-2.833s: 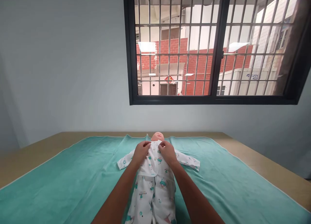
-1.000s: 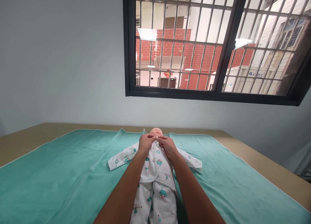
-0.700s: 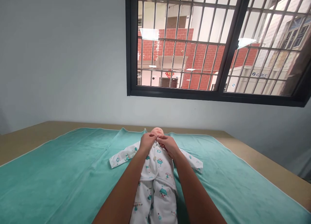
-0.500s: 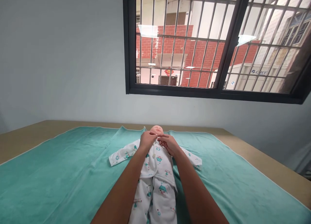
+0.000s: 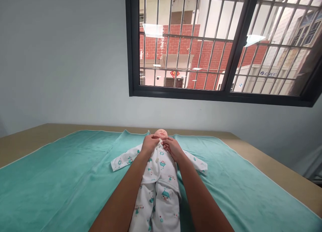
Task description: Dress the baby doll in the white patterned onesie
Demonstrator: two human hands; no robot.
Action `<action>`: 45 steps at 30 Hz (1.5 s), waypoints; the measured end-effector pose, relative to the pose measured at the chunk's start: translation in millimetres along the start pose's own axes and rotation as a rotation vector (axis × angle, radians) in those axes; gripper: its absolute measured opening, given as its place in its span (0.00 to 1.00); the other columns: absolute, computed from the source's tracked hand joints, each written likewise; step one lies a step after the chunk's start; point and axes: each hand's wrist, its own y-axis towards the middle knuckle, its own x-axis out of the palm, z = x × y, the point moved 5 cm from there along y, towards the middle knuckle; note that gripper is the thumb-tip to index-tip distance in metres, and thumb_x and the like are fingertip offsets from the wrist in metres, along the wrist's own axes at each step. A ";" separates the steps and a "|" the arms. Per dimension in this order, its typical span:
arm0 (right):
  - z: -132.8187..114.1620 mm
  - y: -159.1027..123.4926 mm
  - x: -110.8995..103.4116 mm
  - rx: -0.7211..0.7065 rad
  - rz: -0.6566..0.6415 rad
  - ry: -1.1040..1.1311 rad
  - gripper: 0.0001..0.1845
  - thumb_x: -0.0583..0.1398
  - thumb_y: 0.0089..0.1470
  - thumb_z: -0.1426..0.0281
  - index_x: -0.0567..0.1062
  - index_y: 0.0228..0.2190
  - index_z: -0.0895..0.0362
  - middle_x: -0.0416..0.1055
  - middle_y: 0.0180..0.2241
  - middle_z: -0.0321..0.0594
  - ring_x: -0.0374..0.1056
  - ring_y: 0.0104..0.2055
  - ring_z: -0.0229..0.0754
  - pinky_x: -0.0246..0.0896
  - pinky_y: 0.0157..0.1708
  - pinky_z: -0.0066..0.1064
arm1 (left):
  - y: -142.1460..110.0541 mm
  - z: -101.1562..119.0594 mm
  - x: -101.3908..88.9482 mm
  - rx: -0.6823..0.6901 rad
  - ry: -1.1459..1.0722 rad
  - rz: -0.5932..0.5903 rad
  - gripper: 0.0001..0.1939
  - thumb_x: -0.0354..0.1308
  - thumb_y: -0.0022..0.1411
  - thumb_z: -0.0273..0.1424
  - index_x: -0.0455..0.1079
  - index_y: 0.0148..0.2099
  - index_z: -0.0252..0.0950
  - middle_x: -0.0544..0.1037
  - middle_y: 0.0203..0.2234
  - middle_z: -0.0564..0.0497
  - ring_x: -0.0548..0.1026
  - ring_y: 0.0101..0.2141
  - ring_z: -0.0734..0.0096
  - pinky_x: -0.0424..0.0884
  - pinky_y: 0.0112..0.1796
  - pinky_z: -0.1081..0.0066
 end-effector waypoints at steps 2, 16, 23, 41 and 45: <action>-1.1 -0.6 0.5 -0.017 0.017 -0.041 0.13 0.61 0.42 0.72 0.73 0.34 0.61 0.72 0.25 0.38 0.62 0.21 0.30 0.54 0.20 0.21 | 0.5 -1.3 1.5 0.008 -0.031 -0.020 0.12 0.60 0.49 0.24 0.76 0.39 0.32 0.82 0.33 0.47 0.78 0.33 0.69 0.72 0.35 0.72; -27.7 -29.3 22.9 -0.220 0.171 -0.773 0.09 0.64 0.41 0.66 0.70 0.25 0.56 0.70 0.25 0.33 0.63 0.29 0.36 0.51 0.28 0.27 | -44.4 14.8 -23.7 0.258 0.163 0.035 0.12 0.54 0.55 0.22 0.76 0.38 0.36 0.78 0.39 0.47 0.74 0.41 0.66 0.68 0.45 0.67; -21.8 -60.3 27.1 -0.267 0.324 -1.039 0.07 0.55 0.50 0.67 0.67 0.33 0.56 0.68 0.31 0.38 0.62 0.32 0.39 0.51 0.31 0.29 | -88.6 24.0 -32.7 0.468 0.248 -0.028 0.10 0.53 0.62 0.30 0.75 0.42 0.37 0.75 0.45 0.46 0.70 0.49 0.63 0.64 0.54 0.61; -51.3 -95.5 51.8 -0.200 -0.130 -1.434 0.12 0.57 0.48 0.70 0.69 0.15 0.57 0.64 0.17 0.35 0.51 0.20 0.34 0.42 0.22 0.30 | -89.2 24.0 -29.1 0.488 0.378 -0.128 0.28 0.47 0.62 0.26 0.60 0.64 0.42 0.63 0.61 0.47 0.62 0.59 0.62 0.58 0.59 0.59; -44.3 -96.5 50.7 -0.188 -0.054 -1.514 0.14 0.58 0.52 0.62 0.75 0.22 0.58 0.70 0.23 0.43 0.60 0.24 0.40 0.46 0.25 0.31 | -92.4 22.3 -21.1 0.534 0.513 -0.245 0.31 0.42 0.61 0.21 0.60 0.64 0.48 0.56 0.66 0.56 0.52 0.65 0.63 0.53 0.61 0.56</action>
